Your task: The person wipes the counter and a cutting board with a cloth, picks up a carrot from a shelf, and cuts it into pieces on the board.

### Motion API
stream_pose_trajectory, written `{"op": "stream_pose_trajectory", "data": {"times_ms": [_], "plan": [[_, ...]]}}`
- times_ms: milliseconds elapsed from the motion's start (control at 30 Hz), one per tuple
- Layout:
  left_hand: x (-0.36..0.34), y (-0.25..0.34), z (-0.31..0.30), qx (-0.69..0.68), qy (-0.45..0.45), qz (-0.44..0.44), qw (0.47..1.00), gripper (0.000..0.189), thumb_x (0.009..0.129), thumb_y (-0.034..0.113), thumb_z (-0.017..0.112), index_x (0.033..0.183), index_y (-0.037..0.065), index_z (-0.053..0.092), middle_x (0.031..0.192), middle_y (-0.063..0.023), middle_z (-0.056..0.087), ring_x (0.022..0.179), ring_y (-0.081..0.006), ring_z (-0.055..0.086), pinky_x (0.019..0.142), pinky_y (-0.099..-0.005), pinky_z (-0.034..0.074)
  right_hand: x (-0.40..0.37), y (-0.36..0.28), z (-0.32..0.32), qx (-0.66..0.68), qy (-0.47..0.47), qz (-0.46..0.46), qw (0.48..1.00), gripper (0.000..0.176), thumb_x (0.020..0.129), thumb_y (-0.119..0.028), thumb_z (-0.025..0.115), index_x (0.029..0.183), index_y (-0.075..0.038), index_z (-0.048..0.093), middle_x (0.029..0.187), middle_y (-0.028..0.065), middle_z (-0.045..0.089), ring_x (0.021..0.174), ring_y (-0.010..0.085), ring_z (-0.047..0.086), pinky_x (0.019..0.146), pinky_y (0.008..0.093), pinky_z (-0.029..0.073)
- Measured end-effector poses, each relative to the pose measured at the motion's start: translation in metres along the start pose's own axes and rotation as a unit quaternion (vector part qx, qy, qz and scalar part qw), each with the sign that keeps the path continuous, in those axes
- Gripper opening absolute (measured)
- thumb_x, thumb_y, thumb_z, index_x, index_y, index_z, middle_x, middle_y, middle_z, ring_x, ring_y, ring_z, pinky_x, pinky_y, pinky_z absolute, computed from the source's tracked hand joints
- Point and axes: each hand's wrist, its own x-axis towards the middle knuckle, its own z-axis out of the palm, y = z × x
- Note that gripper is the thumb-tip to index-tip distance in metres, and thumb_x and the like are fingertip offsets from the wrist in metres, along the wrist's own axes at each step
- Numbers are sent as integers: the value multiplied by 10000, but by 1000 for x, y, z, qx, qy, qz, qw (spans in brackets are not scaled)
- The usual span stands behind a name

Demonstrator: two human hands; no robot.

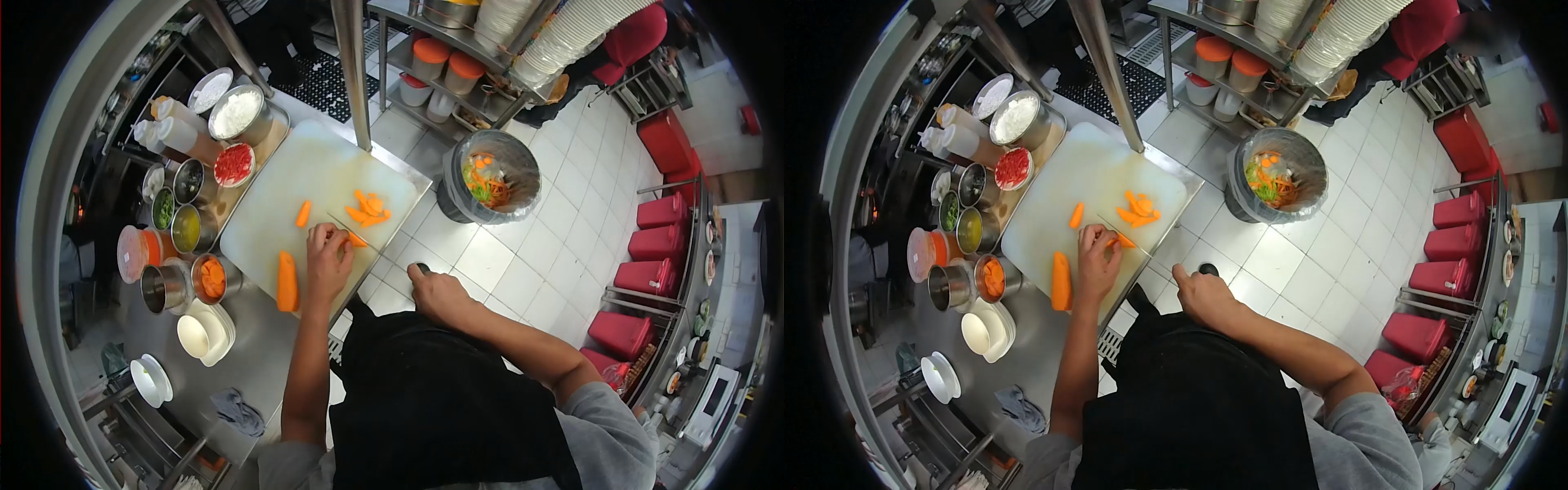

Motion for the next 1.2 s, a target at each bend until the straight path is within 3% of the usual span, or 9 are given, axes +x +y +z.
{"op": "stream_pose_trajectory", "data": {"times_ms": [133,900,1100,1200], "plan": [[-1,2,7,15,46,28,998,122,836,26,668,957,28,647,1017,-121,536,971,-324,524,863,-453,450,-1,1,3,-17,0,8,1000,279,930,-118,549,1162,0,449,738,267,667,682,483,673,609,588,543],[-6,-3,20,-13,85,-7,996,186,793,-27,698,972,12,671,1016,-123,556,961,-324,523,847,-442,473,-7,0,-2,-15,-27,19,999,242,924,-92,550,1125,0,452,699,267,666,640,476,676,561,578,545],[-7,-6,21,-15,95,-10,995,187,797,-26,695,978,16,675,1028,-117,571,972,-322,541,861,-441,479,19,15,17,0,-18,34,999,307,937,-107,550,1204,14,462,765,287,677,750,493,685,663,584,551],[-6,-11,23,-24,77,-8,997,214,818,-6,682,1031,20,674,1052,-122,574,997,-330,550,893,-449,477,31,39,-16,98,-117,4,988,370,958,-171,566,1280,-14,473,814,294,679,822,502,669,767,582,533]]}}
